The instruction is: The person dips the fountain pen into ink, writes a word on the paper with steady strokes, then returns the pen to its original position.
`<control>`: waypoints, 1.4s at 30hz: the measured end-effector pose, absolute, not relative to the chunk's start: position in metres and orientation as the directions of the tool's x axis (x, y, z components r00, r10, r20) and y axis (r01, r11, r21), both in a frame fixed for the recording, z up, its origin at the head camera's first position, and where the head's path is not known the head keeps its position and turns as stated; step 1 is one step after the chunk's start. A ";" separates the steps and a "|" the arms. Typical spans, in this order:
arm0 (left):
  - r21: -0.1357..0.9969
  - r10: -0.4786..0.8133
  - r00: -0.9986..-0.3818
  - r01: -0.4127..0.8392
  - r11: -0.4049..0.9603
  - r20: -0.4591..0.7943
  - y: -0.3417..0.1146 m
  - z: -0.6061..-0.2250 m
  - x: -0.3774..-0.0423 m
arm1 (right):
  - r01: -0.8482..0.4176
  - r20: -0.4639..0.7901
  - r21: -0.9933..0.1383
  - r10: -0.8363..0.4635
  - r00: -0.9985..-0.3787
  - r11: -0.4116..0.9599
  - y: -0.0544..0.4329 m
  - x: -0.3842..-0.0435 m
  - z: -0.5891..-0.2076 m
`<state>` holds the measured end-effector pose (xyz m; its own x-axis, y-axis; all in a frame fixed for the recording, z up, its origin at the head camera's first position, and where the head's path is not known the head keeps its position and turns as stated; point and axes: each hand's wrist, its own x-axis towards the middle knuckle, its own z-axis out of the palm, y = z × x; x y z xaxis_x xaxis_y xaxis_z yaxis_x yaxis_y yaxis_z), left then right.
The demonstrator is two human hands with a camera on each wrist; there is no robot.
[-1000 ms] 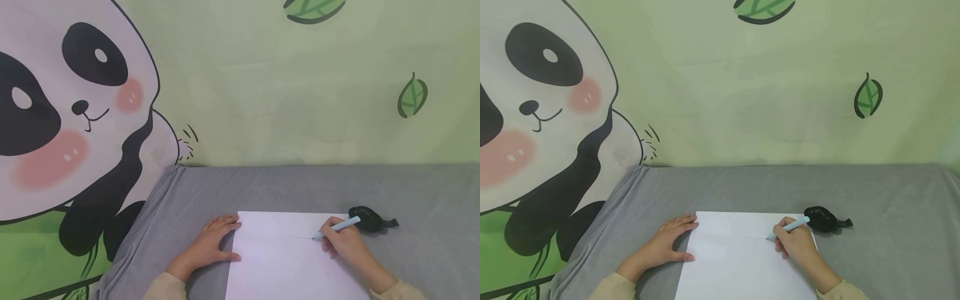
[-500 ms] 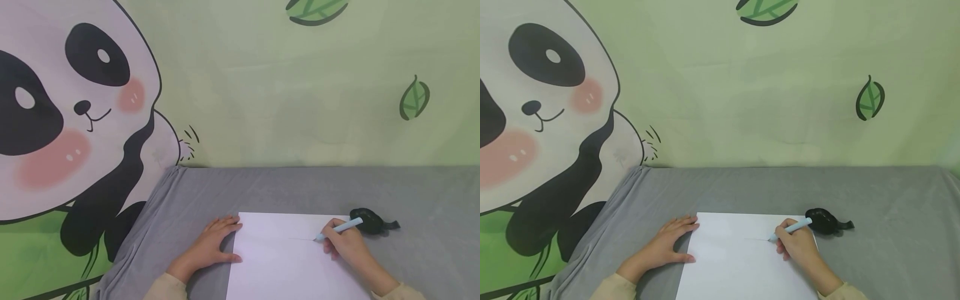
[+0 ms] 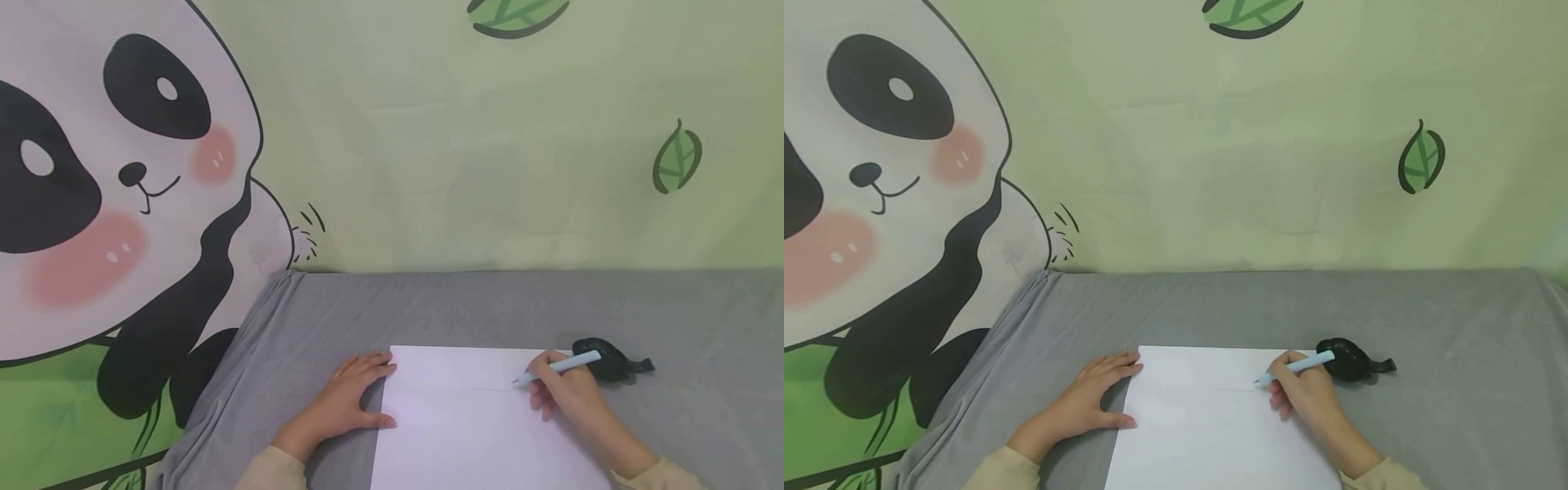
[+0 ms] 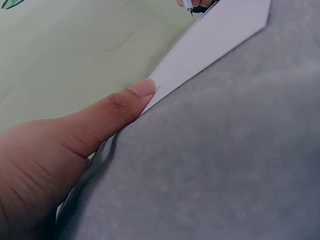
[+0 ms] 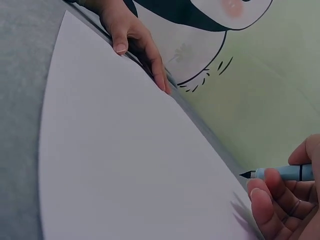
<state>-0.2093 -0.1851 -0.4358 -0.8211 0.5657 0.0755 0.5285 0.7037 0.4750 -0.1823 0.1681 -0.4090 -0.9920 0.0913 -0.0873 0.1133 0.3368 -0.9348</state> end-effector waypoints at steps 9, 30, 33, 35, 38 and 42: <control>0.470 0.570 -0.817 0.538 0.700 0.086 -0.183 -0.435 -0.210 | 0.056 -0.059 -0.955 -0.004 -0.998 0.290 0.171 -0.183 -0.399; 0.469 0.567 -0.818 0.539 0.699 0.096 -0.185 -0.434 -0.209 | -0.007 0.014 -0.958 0.025 -1.000 0.286 0.144 -0.180 -0.406; 0.470 0.571 -0.816 0.542 0.696 0.096 -0.184 -0.434 -0.209 | 0.007 0.007 -0.954 0.046 -0.999 0.299 0.142 -0.179 -0.413; 0.469 0.571 -0.815 0.543 0.696 0.096 -0.184 -0.434 -0.209 | 0.017 -0.001 -0.955 0.053 -0.999 0.297 0.141 -0.178 -0.416; 0.470 0.570 -0.816 0.542 0.696 0.096 -0.183 -0.433 -0.208 | 0.024 -0.009 -0.954 0.050 -0.999 0.297 0.140 -0.177 -0.418; 0.468 0.569 -0.817 0.541 0.698 0.096 -0.184 -0.431 -0.207 | 0.029 -0.015 -0.956 0.053 -0.998 0.293 0.137 -0.176 -0.420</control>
